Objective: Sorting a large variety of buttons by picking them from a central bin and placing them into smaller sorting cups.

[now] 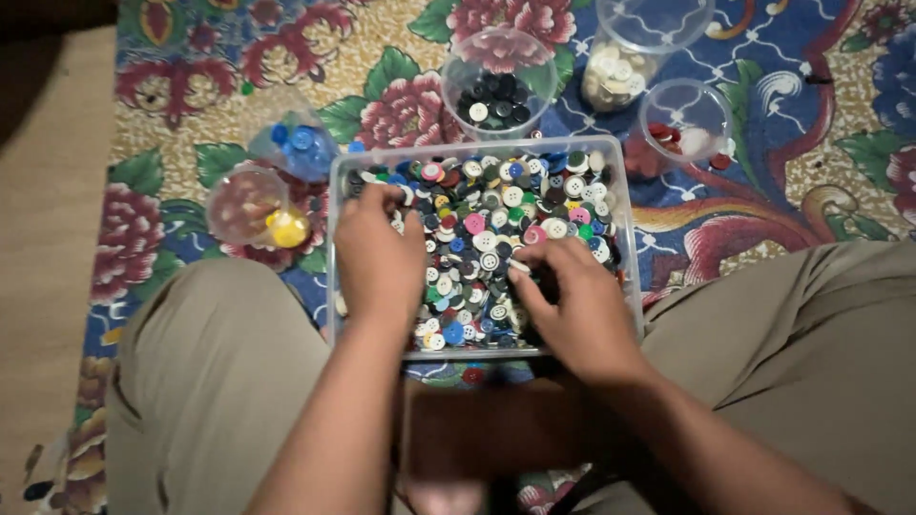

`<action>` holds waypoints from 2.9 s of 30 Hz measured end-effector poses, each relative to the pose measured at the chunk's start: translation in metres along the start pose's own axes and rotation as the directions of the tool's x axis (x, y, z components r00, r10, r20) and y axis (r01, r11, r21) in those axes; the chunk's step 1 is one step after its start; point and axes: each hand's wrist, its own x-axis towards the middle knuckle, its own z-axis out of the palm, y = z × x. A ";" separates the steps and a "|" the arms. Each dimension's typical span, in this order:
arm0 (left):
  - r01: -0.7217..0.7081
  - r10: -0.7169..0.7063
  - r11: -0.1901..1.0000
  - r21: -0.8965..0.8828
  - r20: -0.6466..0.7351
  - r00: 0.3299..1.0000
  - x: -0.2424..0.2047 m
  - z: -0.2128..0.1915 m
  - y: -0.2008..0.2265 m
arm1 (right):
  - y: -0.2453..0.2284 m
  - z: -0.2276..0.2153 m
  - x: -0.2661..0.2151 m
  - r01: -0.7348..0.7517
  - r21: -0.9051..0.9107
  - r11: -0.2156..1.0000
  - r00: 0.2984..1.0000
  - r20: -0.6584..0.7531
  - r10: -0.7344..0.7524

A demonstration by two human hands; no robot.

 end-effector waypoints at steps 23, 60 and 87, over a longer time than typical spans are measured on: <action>-0.192 0.054 0.932 0.309 0.404 0.913 0.039 0.019 0.036 | 0.008 0.011 0.002 -0.010 -0.079 0.997 1.000 0.012 0.011; -0.281 0.278 0.959 -0.043 0.340 0.898 -0.085 0.005 -0.018 | -0.041 -0.060 0.031 -0.438 0.862 0.257 0.718 0.163 0.677; -0.251 0.301 0.950 -0.184 0.340 0.891 -0.081 0.004 -0.021 | -0.027 -0.012 0.022 -0.336 0.167 0.927 0.935 -0.061 0.350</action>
